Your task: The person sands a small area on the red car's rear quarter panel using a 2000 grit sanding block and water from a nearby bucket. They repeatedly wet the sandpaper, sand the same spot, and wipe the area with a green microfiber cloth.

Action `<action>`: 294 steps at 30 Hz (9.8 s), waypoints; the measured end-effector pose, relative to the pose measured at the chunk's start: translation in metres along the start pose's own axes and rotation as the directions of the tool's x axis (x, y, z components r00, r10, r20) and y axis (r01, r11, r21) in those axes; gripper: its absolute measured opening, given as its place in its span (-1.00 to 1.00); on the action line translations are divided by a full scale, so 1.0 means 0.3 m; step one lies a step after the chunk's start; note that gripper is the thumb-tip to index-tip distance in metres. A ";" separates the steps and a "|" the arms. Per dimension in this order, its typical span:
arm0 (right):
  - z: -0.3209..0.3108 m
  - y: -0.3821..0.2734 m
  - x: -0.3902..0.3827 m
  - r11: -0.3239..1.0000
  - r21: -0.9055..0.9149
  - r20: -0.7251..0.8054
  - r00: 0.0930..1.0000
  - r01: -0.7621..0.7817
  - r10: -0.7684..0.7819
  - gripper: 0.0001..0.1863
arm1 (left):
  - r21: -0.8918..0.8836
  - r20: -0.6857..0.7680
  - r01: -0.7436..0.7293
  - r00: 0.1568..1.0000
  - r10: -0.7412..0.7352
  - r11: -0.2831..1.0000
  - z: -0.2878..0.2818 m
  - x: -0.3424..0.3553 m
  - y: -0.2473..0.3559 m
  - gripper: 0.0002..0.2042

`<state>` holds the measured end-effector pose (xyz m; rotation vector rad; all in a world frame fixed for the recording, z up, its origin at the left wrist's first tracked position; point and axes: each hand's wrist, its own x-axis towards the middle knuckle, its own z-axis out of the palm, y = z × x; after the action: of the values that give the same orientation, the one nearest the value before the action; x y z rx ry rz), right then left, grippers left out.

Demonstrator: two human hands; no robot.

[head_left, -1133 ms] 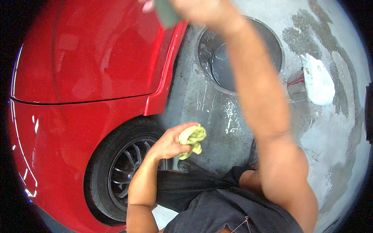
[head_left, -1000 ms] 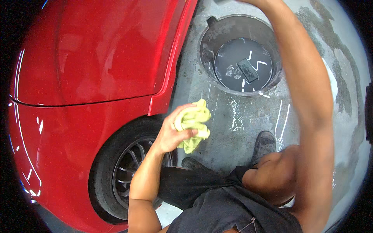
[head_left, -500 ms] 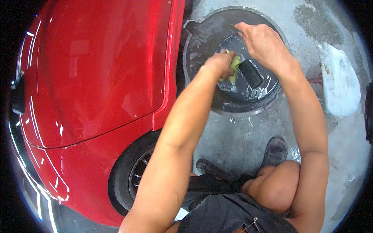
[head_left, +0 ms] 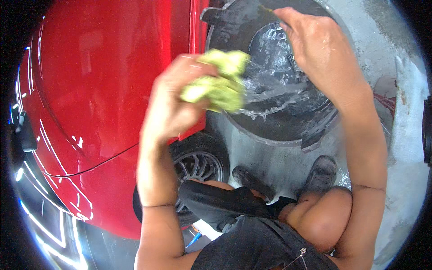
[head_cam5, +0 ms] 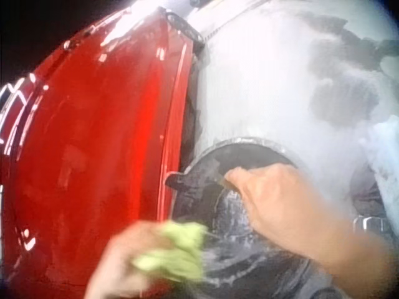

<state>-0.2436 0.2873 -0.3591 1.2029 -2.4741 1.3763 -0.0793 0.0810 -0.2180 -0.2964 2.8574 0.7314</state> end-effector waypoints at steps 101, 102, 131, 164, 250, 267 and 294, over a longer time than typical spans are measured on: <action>-0.084 -0.090 0.042 0.931 0.313 0.382 0.922 -0.188 0.058 -0.60 | -0.986 -0.031 -0.081 0.950 -0.310 -0.149 0.222 -0.895 -0.178 -0.25; -0.100 -0.171 0.067 0.971 0.237 0.312 0.944 0.028 -0.103 -0.61 | -0.973 -0.116 -0.188 0.901 -0.418 -0.134 0.213 -0.878 -0.145 -0.27; 0.500 -1.126 0.154 0.544 0.834 0.042 0.975 0.087 -0.220 -0.38 | 0.953 -0.280 0.300 0.809 0.517 0.046 -0.842 -0.824 0.056 -0.61; 0.578 -1.259 0.165 0.645 0.750 -0.205 0.979 0.149 0.013 -0.39 | 0.979 -0.099 0.198 0.682 0.725 -0.053 -0.777 -0.755 -0.020 -0.81; 0.539 -1.007 0.167 -0.192 0.960 0.192 0.978 -0.206 -0.086 -0.74 | 0.964 -0.262 0.216 0.858 0.441 0.153 -0.837 -0.874 0.004 -0.47; 0.441 -0.778 0.136 -0.006 0.900 0.410 0.851 -0.436 -0.328 -0.57 | 0.954 -0.301 0.270 0.833 0.465 0.134 -0.804 -0.870 -0.012 -0.50; 0.488 -0.763 0.155 -0.620 0.530 0.167 0.787 -0.579 -0.594 -0.28 | 0.957 -0.288 0.253 0.838 0.464 0.139 -0.801 -0.873 -0.015 -0.53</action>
<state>-0.0819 0.0829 -0.2693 -0.6919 -0.3792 -1.6820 0.1454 -0.0018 0.0449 -0.0273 3.0296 -1.6572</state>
